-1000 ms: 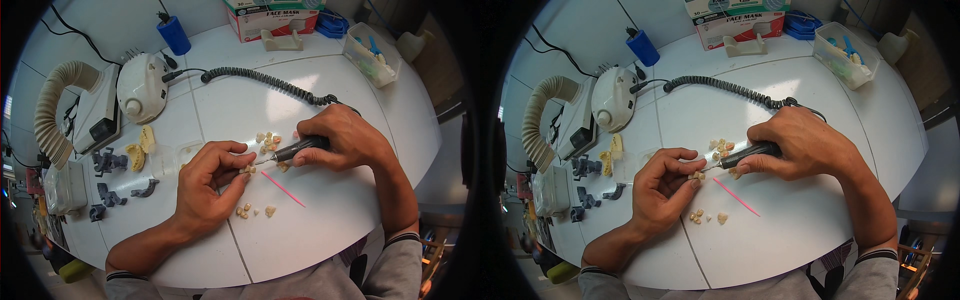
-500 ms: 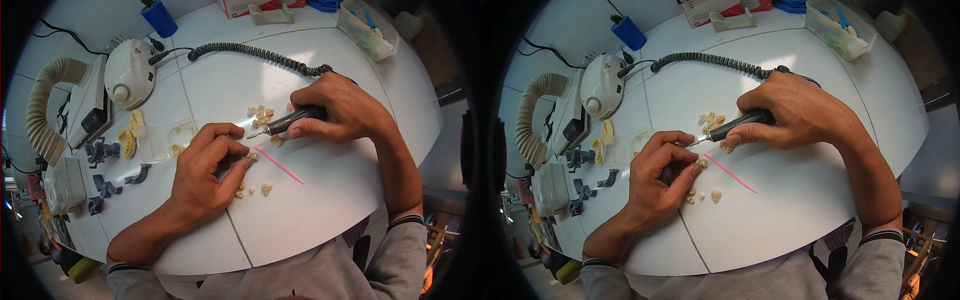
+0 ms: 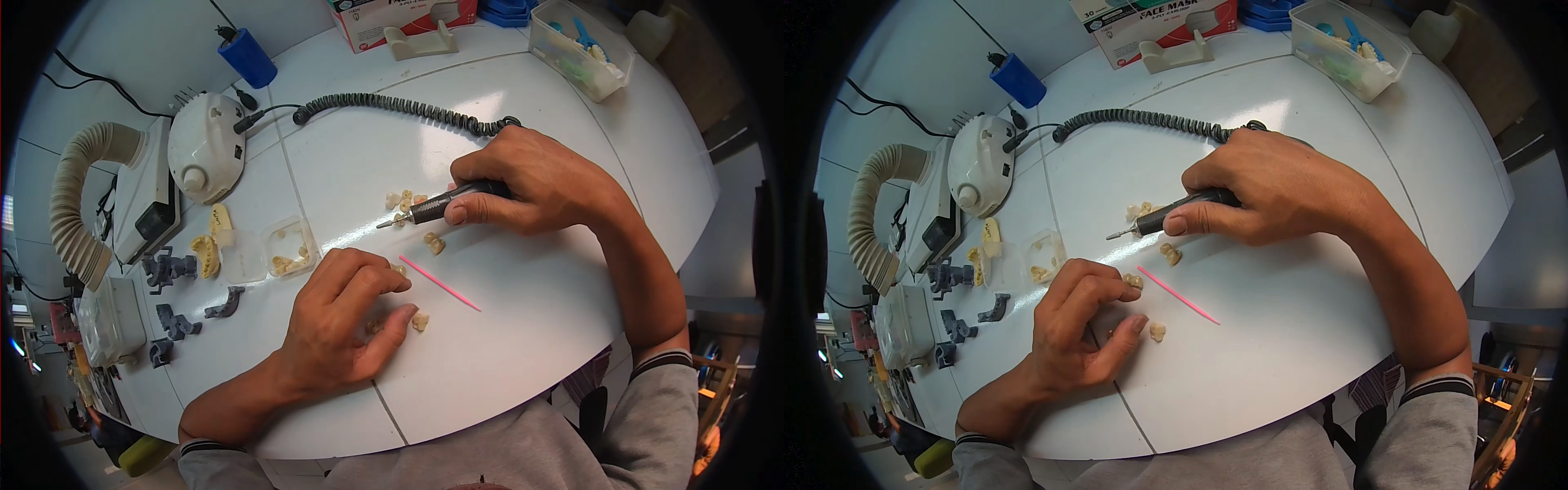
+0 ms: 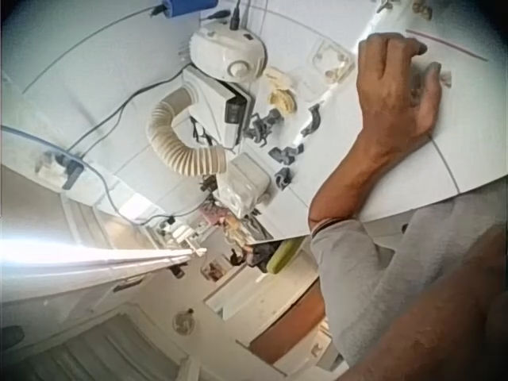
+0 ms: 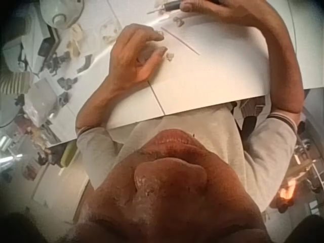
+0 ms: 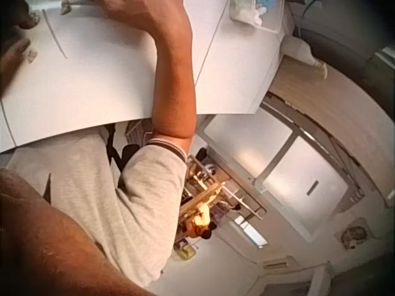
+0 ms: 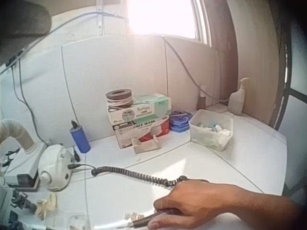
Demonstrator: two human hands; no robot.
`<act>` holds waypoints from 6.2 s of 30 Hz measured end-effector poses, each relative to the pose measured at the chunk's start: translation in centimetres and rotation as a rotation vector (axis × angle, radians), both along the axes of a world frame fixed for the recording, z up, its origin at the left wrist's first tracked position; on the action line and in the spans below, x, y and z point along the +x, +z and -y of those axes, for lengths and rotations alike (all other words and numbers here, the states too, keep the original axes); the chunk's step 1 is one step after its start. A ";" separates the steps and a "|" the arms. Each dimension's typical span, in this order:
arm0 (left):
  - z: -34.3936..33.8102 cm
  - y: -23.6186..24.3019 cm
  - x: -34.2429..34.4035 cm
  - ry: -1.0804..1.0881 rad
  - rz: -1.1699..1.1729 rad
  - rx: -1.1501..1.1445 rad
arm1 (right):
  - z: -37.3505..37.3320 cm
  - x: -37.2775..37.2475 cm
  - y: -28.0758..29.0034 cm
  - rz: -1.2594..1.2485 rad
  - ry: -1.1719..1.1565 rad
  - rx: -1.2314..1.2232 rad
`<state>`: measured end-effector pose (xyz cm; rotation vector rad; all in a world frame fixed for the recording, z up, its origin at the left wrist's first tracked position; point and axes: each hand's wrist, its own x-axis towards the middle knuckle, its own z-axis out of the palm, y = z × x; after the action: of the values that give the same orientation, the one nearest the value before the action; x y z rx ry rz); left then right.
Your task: Refining and polishing dental crowns using a rotary handpiece.
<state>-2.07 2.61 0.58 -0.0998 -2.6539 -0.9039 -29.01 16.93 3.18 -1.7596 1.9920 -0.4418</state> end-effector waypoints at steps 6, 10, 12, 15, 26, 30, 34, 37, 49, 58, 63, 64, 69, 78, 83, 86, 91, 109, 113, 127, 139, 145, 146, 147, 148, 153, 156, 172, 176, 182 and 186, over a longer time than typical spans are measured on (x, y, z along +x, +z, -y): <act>0.0 -0.9 -0.4 0.195 -0.057 0.026 | -0.1 -0.2 -0.3 0.002 0.008 -0.017; 0.2 -0.9 -0.2 0.153 -0.042 -0.013 | 0.0 -0.4 -0.8 0.004 0.032 -0.097; 0.3 -0.9 -0.1 0.160 0.000 -0.003 | 0.1 -0.3 -0.6 0.005 0.012 -0.044; 0.3 -1.1 -0.2 0.155 -0.005 0.024 | 0.1 -0.3 -0.6 0.006 0.007 -0.035; -0.2 -0.8 -0.7 0.149 -0.029 0.023 | 0.3 -0.5 -0.2 0.091 -0.041 -0.066; -0.9 -0.1 -2.8 0.169 -0.017 -0.114 | 0.6 -0.4 -0.1 0.117 -0.073 -0.040; -1.5 -0.5 -3.8 0.215 0.048 -0.149 | 0.4 0.1 0.6 0.095 -0.107 0.012; -1.5 -0.5 -4.0 0.230 0.073 -0.133 | 0.4 0.1 0.1 0.116 -0.076 -0.043; 1.6 -0.9 -0.8 0.199 -0.008 0.352 | 0.1 -0.3 -0.1 0.097 -0.072 -0.040; 2.0 -1.7 -0.5 0.190 0.019 0.504 | 0.2 -0.6 0.0 0.090 -0.040 -0.063; 2.0 -1.8 -0.4 0.203 0.066 0.502 | 0.4 -0.5 0.0 0.076 -0.042 -0.037; 2.0 -1.7 -0.4 0.205 0.073 0.502 | 0.4 -0.5 0.0 0.075 -0.042 -0.034; 2.0 -1.5 -0.4 0.216 0.103 0.516 | 0.3 -0.5 0.0 0.079 -0.041 -0.045; 2.0 -0.8 -0.8 0.188 0.059 0.428 | 0.3 -0.4 -0.1 0.073 -0.040 -0.056; 1.9 -1.1 -0.7 0.214 0.092 0.480 | 0.3 -0.4 -0.2 0.072 -0.042 -0.058; 1.9 -1.2 -0.6 0.216 0.093 0.473 | 0.3 -0.3 -0.2 0.065 -0.035 -0.072; 1.9 -1.1 -0.6 0.210 0.099 0.455 | 0.2 -0.3 -0.3 0.063 -0.033 -0.069; -1.6 -0.3 -0.3 -0.239 0.157 -0.494 | 0.2 -0.2 -0.6 0.057 -0.045 -0.074; -1.0 -0.4 -0.1 -0.182 0.143 -0.526 | 0.2 -0.1 -0.5 0.054 -0.032 -0.079; -2.0 -0.4 -2.3 -0.175 -0.007 -0.382 | 0.5 0.1 -0.5 0.078 -0.042 -0.084; -2.3 -0.6 -2.4 -0.195 -0.043 -0.386 | 0.2 0.3 -0.2 0.041 -0.049 -0.089; -2.3 -0.7 -2.5 -0.192 -0.086 -0.478 | 0.4 0.4 0.1 0.057 -0.065 -0.063; -2.2 -0.6 -2.5 -0.189 -0.096 -0.460 | 0.3 0.4 0.1 0.053 -0.064 -0.065; -2.1 -0.2 -2.4 -0.188 -0.100 -0.463 | 0.3 0.3 0.1 0.023 -0.057 -0.074; -1.8 0.4 -2.3 -0.160 -0.071 -0.344 | 0.4 0.2 0.0 -0.005 -0.046 -0.085; 0.8 0.4 -0.5 0.000 -0.021 0.001 | -0.2 0.4 0.1 0.038 -0.053 -0.076; 3.2 -0.4 -0.1 0.083 -0.039 0.197 | -0.1 0.4 -0.2 0.080 -0.083 -0.035; 3.2 -1.2 -0.8 0.192 -0.027 0.478 | 0.0 0.7 -0.4 -0.015 -0.030 -0.137; 3.0 -1.4 -0.6 0.186 -0.010 0.552 | 0.1 0.9 -0.4 -0.069 -0.014 -0.136; 3.3 -1.0 -0.4 0.179 -0.011 0.444 | 0.0 1.4 -0.7 -0.099 0.014 -0.154; 3.5 -1.3 -0.7 0.147 -0.084 0.316 | 0.1 1.6 -0.5 -0.116 0.027 -0.135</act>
<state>-2.80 -0.85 -0.68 0.1286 -2.3726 -1.2245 -27.43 16.87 2.70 -1.9324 2.0569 -0.4853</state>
